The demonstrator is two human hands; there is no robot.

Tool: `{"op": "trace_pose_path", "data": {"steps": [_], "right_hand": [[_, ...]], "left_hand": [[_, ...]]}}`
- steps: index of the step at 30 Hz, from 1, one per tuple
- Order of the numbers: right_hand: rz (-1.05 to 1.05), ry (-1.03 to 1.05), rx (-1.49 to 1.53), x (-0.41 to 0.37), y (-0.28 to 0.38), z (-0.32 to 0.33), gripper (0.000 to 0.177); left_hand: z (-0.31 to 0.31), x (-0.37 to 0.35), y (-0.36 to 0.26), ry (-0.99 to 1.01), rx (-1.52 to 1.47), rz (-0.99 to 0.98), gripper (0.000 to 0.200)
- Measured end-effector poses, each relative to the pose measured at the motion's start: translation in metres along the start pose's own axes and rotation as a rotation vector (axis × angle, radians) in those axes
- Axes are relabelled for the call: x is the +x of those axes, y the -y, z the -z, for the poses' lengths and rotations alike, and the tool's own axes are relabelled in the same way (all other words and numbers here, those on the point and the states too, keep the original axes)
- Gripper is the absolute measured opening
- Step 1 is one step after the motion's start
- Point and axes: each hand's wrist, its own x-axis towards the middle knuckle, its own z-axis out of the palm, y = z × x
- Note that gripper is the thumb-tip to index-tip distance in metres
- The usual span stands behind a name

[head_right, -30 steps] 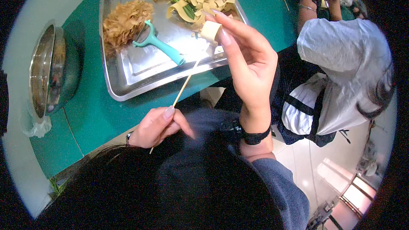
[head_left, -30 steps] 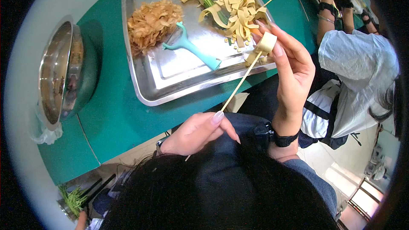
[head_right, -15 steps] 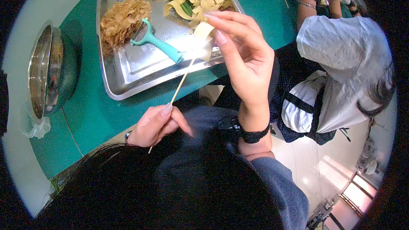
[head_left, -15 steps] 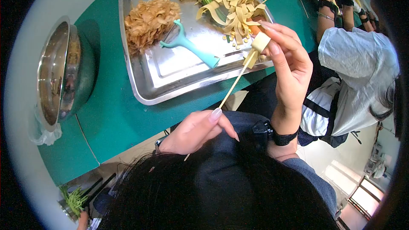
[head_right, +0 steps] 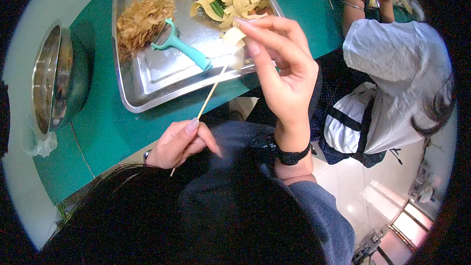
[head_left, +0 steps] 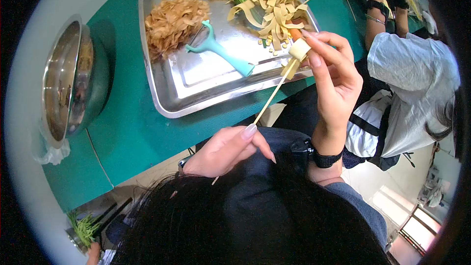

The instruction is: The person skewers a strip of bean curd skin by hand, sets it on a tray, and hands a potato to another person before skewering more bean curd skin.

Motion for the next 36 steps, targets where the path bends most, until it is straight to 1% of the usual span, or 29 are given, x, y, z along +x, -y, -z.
{"op": "trace_pose_path", "data": {"steps": [4,8,13,16,23,25,32,36], "right_hand": [[0.129,0.005,-0.164,0.0016,-0.0012,0.0027,0.025],[0.150,-0.009,-0.216,0.0013,0.0020,0.0023,0.027],[0.180,-0.009,-0.242,0.0010,0.0040,0.0017,0.028],[0.288,0.034,-0.330,0.0033,0.0026,0.0043,0.027],[0.325,0.069,-0.353,0.0041,0.0058,0.0035,0.028],[0.329,0.071,-0.349,0.0035,0.0050,0.0028,0.028],[0.308,0.099,-0.334,0.0038,0.0068,0.0025,0.027],[0.285,0.120,-0.326,0.0035,0.0086,0.0026,0.025]], "left_hand": [[0.0013,-0.0005,0.0003,0.016,0.001,0.000,0.052],[-0.0009,-0.0021,-0.0030,-0.002,0.003,0.037,0.052],[-0.0010,-0.0013,-0.0021,0.005,-0.010,0.021,0.052],[-0.0015,-0.0016,-0.0022,0.006,-0.018,0.012,0.052],[-0.0026,-0.0009,-0.0020,0.009,-0.033,0.000,0.052],[-0.0010,-0.0013,-0.0026,0.018,-0.021,0.023,0.052],[-0.0007,0.0000,-0.0008,0.012,-0.021,0.001,0.052],[0.0016,-0.0007,-0.0025,0.016,-0.026,0.036,0.051]]}}
